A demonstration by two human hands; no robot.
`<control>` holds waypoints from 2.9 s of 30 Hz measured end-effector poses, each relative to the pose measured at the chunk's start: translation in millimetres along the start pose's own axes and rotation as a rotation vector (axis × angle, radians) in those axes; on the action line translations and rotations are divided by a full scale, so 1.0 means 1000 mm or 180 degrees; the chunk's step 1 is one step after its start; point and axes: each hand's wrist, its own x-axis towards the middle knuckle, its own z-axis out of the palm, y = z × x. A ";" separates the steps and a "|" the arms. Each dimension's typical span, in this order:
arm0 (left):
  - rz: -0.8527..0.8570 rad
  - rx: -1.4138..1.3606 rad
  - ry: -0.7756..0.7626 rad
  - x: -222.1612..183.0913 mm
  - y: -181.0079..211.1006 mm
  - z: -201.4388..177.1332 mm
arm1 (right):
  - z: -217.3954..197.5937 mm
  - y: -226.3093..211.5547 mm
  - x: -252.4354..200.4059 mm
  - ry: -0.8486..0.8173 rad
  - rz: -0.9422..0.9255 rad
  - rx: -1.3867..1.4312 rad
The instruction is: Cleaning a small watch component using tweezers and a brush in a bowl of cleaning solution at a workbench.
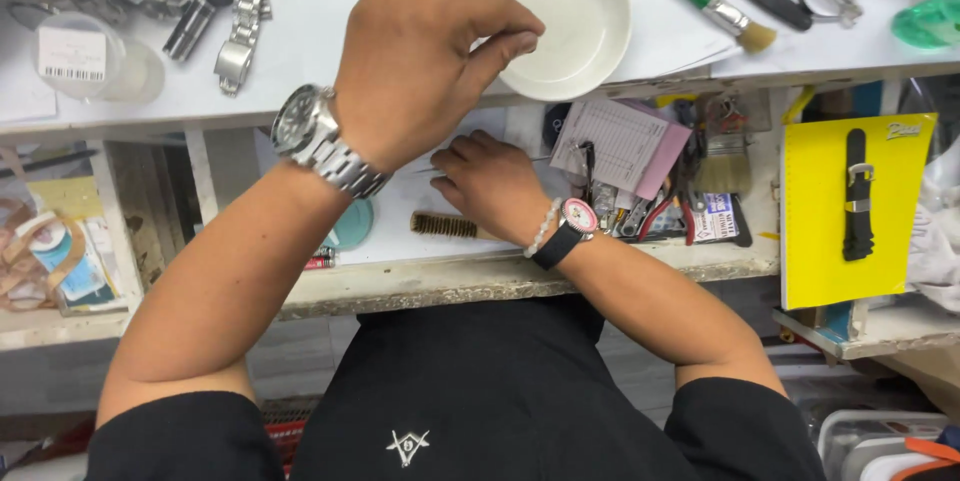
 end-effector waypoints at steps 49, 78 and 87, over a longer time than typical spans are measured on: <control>0.0810 0.1291 -0.0453 -0.122 0.047 0.008 | -0.150 -0.018 -0.018 -0.1169 0.0623 0.1323; 0.0149 -0.0920 0.0560 -0.040 -0.017 -0.001 | -0.243 0.127 0.008 0.0310 0.0291 -0.0518; 0.0098 -0.0861 0.0496 -0.031 -0.018 -0.006 | -0.203 0.092 0.023 0.1396 -0.0001 0.1706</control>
